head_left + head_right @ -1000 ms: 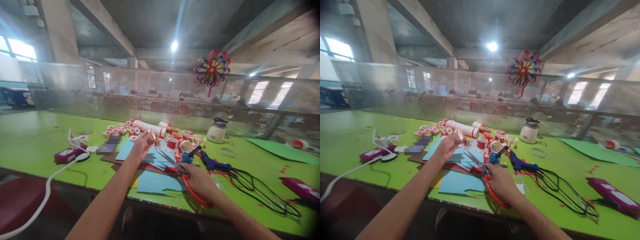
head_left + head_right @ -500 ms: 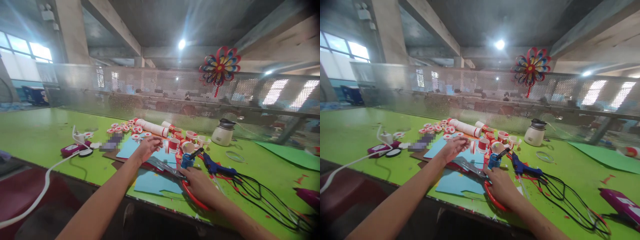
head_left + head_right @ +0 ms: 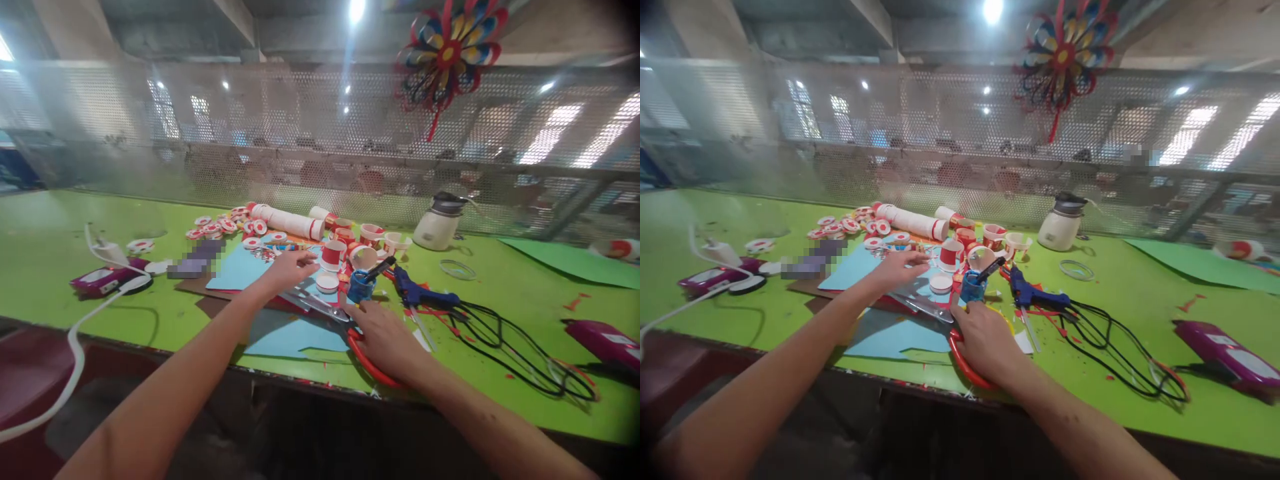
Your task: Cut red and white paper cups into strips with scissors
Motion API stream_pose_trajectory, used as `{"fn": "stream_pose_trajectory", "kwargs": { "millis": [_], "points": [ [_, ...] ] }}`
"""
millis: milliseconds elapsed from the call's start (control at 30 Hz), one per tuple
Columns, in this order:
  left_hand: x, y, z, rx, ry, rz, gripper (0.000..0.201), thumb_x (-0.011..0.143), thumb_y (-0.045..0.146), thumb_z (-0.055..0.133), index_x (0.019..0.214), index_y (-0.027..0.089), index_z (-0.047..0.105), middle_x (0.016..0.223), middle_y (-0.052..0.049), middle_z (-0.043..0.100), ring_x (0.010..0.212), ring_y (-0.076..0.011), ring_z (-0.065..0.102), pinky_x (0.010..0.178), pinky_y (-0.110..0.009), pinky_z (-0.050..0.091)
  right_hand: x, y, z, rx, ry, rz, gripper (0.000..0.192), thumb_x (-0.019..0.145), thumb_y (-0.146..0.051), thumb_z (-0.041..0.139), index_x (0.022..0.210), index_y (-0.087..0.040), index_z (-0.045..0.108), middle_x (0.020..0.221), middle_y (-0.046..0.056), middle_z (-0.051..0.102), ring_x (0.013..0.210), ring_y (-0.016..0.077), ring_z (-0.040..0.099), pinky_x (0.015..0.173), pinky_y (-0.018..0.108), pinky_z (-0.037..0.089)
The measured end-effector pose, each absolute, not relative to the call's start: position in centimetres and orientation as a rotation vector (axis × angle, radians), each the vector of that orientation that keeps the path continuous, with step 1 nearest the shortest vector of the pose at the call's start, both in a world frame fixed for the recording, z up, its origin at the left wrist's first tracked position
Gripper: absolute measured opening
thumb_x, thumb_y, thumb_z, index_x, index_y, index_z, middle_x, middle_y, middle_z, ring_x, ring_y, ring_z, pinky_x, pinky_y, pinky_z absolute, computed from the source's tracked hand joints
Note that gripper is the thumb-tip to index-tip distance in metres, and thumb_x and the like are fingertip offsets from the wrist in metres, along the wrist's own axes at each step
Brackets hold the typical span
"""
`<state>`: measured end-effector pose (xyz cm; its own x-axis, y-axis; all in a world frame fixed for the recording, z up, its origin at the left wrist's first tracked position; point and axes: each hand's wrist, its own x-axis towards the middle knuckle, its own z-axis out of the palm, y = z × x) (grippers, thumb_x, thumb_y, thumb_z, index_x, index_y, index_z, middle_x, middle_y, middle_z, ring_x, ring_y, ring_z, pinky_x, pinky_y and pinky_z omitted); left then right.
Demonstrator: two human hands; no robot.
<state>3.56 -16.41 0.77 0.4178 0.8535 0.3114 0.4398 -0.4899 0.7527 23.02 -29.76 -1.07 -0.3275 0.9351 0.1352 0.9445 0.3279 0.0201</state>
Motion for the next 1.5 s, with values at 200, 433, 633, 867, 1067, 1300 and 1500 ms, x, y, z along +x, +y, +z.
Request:
{"fn": "stream_pose_trajectory", "kwargs": {
  "millis": [200,433,633,867,1067,1300,1500],
  "points": [
    [4.7,-16.6,1.4,2.462,1.214,0.493,0.059,0.072,0.044,0.058,0.122,0.012,0.056,0.115,-0.014,0.064,0.095,-0.0272,0.062,0.080,-0.034,0.045,24.3,-29.8,-0.5,-1.700,-2.533,-0.109,0.033,0.087,-0.028,0.047,0.118,-0.021,0.057,0.093,0.011,0.066,0.085,0.0263,0.061,0.066,0.031,0.037],
    [6.2,-16.1,0.8,2.706,0.824,0.345,0.061,0.074,0.039,0.060,0.129,0.016,0.049,0.132,-0.014,0.052,0.118,-0.0290,0.049,0.096,-0.036,0.036,24.8,-30.1,0.2,-1.670,-2.552,-0.087,0.031,0.088,-0.030,0.048,0.115,-0.020,0.059,0.093,0.011,0.066,0.087,0.0254,0.059,0.069,0.031,0.040],
    [8.0,-15.7,0.6,2.886,0.779,0.205,0.043,0.072,0.030,0.060,0.113,0.015,0.061,0.113,-0.015,0.063,0.100,-0.0293,0.059,0.084,-0.036,0.042,24.7,-30.2,0.0,-1.651,-2.549,-0.081,0.031,0.088,-0.027,0.047,0.115,-0.020,0.059,0.091,0.011,0.065,0.085,0.0262,0.060,0.069,0.033,0.042],
    [4.2,-15.7,3.5,2.342,0.920,0.943,0.044,0.070,0.030,0.064,0.112,0.018,0.062,0.105,-0.011,0.064,0.097,-0.0276,0.058,0.083,-0.040,0.043,24.8,-30.1,-0.1,-1.664,-2.524,-0.042,0.034,0.085,-0.021,0.048,0.117,-0.019,0.060,0.092,0.012,0.065,0.087,0.0277,0.059,0.073,0.037,0.045],
    [0.5,-16.5,4.8,1.282,0.500,1.398,0.036,0.067,0.026,0.072,0.100,0.018,0.059,0.087,-0.004,0.063,0.078,-0.0185,0.065,0.073,-0.035,0.051,24.9,-29.6,0.6,-1.814,-2.315,0.049,0.046,0.081,-0.017,0.047,0.126,-0.016,0.055,0.104,0.015,0.063,0.093,0.0304,0.059,0.081,0.044,0.045],
    [1.3,-17.0,4.4,0.866,0.323,1.350,0.015,0.078,0.023,0.064,0.087,0.012,0.061,0.089,-0.010,0.068,0.084,-0.0197,0.067,0.074,-0.027,0.056,25.8,-29.1,1.1,-1.508,-1.866,0.255,0.047,0.082,-0.044,0.050,0.113,-0.011,0.062,0.090,0.012,0.069,0.081,0.0267,0.065,0.072,0.035,0.052],
    [2.1,-18.2,3.9,0.747,0.386,1.336,0.011,0.074,0.016,0.062,0.085,0.011,0.064,0.078,-0.008,0.070,0.076,-0.0180,0.068,0.078,-0.027,0.055,24.5,-31.1,1.7,-1.248,-1.739,0.622,0.045,0.085,-0.051,0.048,0.111,-0.017,0.063,0.072,0.004,0.065,0.065,0.0194,0.061,0.056,0.027,0.048]
  ]
}}
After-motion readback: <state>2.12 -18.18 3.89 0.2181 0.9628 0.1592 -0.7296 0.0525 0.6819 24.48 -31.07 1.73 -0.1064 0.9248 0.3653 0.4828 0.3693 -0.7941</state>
